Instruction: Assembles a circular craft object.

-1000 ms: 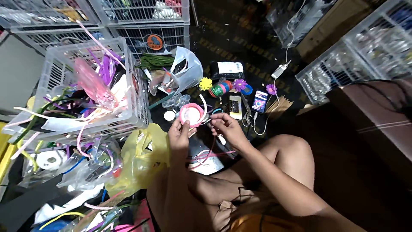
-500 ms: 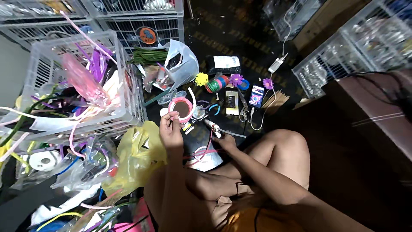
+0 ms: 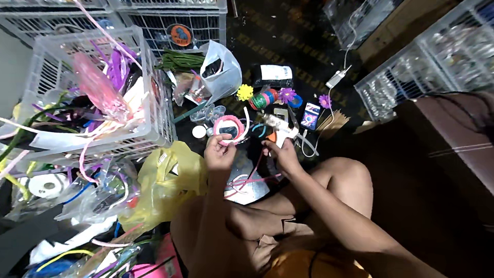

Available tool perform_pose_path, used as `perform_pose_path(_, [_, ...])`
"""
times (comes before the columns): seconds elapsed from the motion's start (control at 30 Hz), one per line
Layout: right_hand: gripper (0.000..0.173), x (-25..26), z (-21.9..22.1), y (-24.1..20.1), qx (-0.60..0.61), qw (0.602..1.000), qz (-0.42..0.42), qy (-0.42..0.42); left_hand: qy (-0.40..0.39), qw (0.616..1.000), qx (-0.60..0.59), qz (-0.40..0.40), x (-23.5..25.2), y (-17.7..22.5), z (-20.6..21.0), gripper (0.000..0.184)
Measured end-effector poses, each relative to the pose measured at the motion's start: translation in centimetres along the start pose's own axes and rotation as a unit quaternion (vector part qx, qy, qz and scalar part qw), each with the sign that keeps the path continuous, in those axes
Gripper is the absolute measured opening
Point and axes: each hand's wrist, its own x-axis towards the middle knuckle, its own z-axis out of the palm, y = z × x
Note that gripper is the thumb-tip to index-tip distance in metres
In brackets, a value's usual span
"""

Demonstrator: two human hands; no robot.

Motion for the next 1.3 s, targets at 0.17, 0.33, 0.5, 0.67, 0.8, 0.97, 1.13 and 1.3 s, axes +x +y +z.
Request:
perform_pose_path(0.17, [0.016, 0.0, 0.1, -4.7, 0.117, 0.991, -0.019, -0.067, -0.032, 0.995, 0.092, 0.030, -0.4, -0.7, 2.2, 0.038])
perform_pose_path(0.33, [0.013, -0.2, 0.2, -4.9, 0.106, 0.987, -0.046, -0.109, -0.019, 0.983, 0.173, 0.056, -0.5, -1.2, 3.3, 0.042])
perform_pose_path(0.5, [0.012, -0.1, 0.0, -4.6, 0.110, 0.985, -0.046, -0.125, -0.028, 0.972, 0.211, 0.095, -0.4, -1.5, 3.9, 0.035])
perform_pose_path(0.67, [0.014, 0.0, 0.0, -5.6, 0.086, 0.983, -0.059, -0.153, -0.053, 0.976, 0.180, 0.105, -0.5, -1.6, 3.9, 0.019])
perform_pose_path(0.8, [0.023, -0.4, -0.3, -6.3, 0.042, 0.985, -0.093, -0.141, -0.048, 0.992, 0.112, 0.016, -0.1, -1.3, 3.3, 0.007])
perform_pose_path(0.97, [0.015, -1.3, -1.8, -5.8, 0.018, 0.986, -0.104, -0.129, 0.012, 0.998, 0.056, -0.016, 0.3, -1.1, 2.2, 0.010])
perform_pose_path(1.13, [0.019, -1.1, -1.4, -5.3, 0.039, 0.990, -0.065, -0.116, -0.025, 0.999, 0.022, 0.026, -0.1, -0.5, 2.4, 0.013])
perform_pose_path(1.3, [0.021, -0.1, -0.4, -5.7, 0.053, 0.987, -0.072, -0.137, -0.075, 0.995, 0.055, 0.025, -0.3, -0.8, 2.7, 0.019])
